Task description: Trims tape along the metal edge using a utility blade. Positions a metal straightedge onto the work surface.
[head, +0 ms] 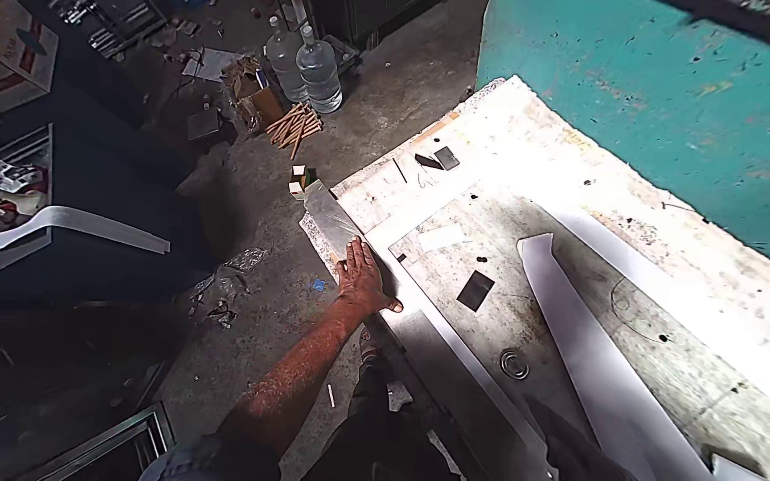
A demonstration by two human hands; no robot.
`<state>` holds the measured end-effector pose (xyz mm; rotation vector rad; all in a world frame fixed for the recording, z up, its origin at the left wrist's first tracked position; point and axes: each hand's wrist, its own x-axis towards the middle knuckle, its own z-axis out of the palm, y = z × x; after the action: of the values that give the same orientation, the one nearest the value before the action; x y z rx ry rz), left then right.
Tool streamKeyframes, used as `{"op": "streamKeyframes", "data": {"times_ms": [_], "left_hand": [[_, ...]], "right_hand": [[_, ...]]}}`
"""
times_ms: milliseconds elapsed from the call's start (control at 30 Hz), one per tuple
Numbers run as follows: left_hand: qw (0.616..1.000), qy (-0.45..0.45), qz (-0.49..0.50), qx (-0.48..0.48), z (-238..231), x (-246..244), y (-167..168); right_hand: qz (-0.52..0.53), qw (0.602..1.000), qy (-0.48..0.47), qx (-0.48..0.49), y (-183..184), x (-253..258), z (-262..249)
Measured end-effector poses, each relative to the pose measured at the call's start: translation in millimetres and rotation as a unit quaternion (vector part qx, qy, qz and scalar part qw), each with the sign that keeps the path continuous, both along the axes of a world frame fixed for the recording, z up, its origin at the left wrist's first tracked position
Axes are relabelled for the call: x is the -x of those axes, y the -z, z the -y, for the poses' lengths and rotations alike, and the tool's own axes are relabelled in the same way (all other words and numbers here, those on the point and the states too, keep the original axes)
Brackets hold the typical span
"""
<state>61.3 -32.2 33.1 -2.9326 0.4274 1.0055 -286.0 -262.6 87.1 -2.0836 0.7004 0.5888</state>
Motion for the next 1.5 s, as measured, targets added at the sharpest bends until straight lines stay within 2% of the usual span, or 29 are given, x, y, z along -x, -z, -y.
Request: {"op": "streamKeyframes", "data": {"times_ms": [133,233,367,567,867,1500], "left_hand": [[1.0,-0.016,-0.003,-0.004,-1,3,-3],[1.0,-0.004,-0.014,-0.027,3,0,-8],[0.996,0.015,-0.034,-0.077,13,-3,-10],[0.993,0.015,-0.062,-0.102,23,-8,-12],[0.993,0.012,-0.077,-0.093,25,-10,-9],[0.995,0.039,-0.063,-0.07,16,-9,-12]], "right_hand": [[0.192,0.974,-0.055,0.106,30,-106,-12],[0.269,0.949,-0.103,0.129,44,-178,-22],[0.268,0.929,-0.201,0.158,48,-253,-37],[0.196,0.924,-0.288,0.156,60,-322,-65],[0.15,0.919,-0.332,0.15,60,-365,-89],[0.132,0.903,-0.385,0.137,57,-376,-102]]}}
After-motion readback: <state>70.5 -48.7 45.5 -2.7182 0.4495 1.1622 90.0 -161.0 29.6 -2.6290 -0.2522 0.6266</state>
